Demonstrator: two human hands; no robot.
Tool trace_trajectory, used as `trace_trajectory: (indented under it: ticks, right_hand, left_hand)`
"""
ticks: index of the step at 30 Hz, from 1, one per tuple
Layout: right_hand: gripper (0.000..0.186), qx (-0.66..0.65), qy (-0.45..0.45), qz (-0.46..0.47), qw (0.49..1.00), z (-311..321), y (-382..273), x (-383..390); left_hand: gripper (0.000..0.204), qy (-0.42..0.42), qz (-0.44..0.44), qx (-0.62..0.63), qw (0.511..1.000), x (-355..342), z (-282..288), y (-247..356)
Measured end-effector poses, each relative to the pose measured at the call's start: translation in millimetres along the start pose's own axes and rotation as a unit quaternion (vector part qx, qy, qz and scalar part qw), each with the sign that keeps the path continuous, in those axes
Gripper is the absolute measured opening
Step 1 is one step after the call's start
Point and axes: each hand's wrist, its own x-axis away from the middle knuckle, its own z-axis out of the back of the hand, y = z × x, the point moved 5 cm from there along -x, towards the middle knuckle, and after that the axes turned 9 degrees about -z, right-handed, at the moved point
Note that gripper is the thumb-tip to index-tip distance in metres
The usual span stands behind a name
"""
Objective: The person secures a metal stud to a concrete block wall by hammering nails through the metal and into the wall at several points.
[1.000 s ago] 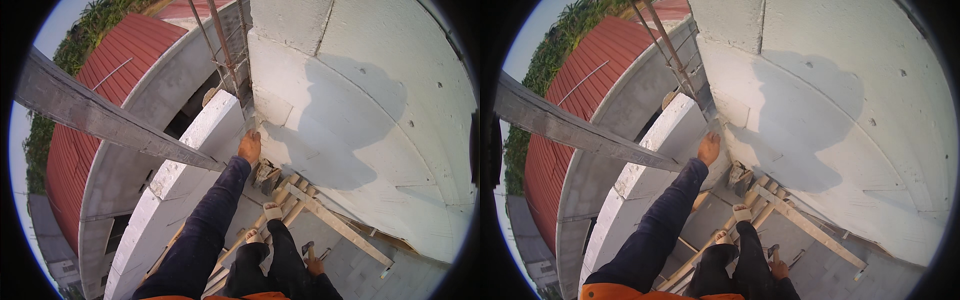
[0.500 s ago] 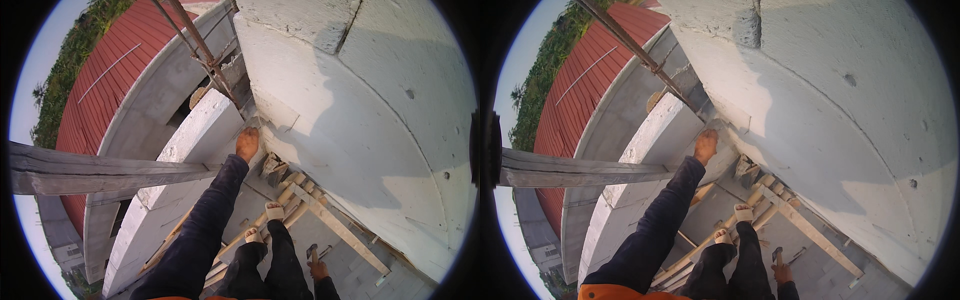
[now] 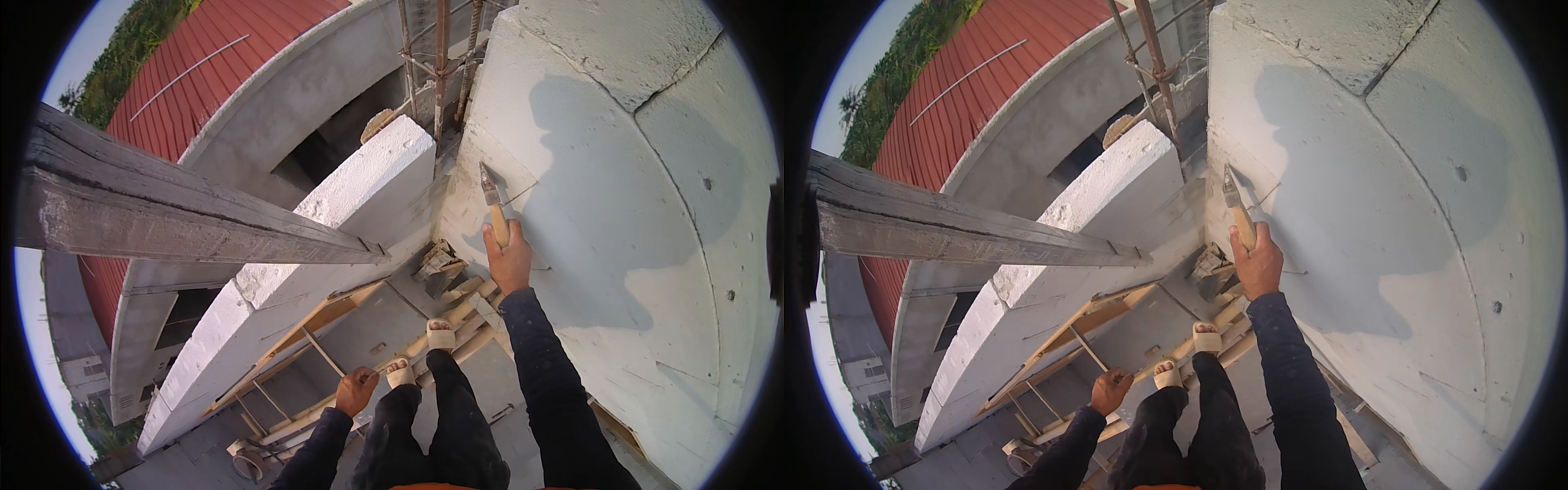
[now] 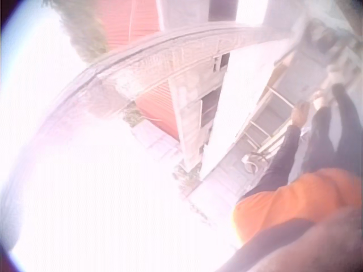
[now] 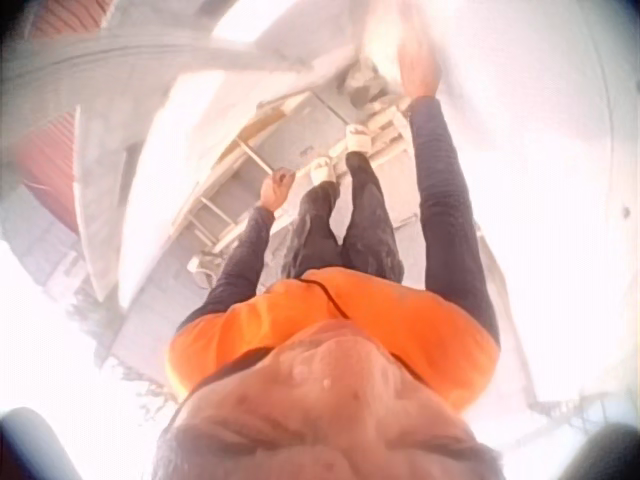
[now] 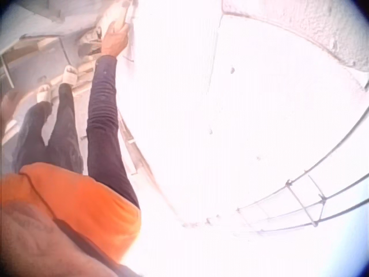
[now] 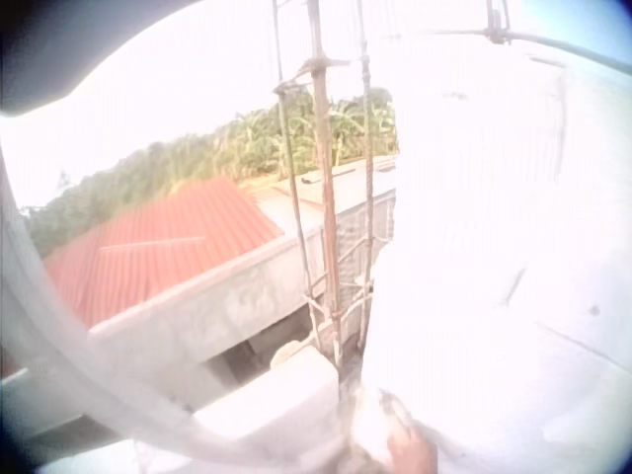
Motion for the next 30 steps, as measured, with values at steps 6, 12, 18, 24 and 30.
trace_trajectory:
  ticks: [6,12,18,24,30]
  right_hand:
    - [0.052,0.089,-0.043,-0.057,0.993,-50,43,-1]
    - [0.048,0.046,0.007,-0.018,0.999,-60,19,-32]
    - [0.046,-0.052,-0.008,-0.018,0.998,-55,-3,-15]
    - [0.040,0.109,-0.030,-0.054,0.992,-79,50,-31]
    - [0.042,0.018,0.022,-0.014,0.999,-73,1,-17]
  left_hand:
    - [0.029,0.073,0.033,0.013,0.997,61,35,-60]
    - [0.031,0.041,0.044,0.040,0.997,73,30,-71]
    - [0.031,0.034,0.043,0.019,0.998,87,29,-65]
    - [0.027,0.047,0.037,0.024,0.998,89,30,-74]
    - [0.026,0.034,0.041,-0.014,0.999,100,35,-67]
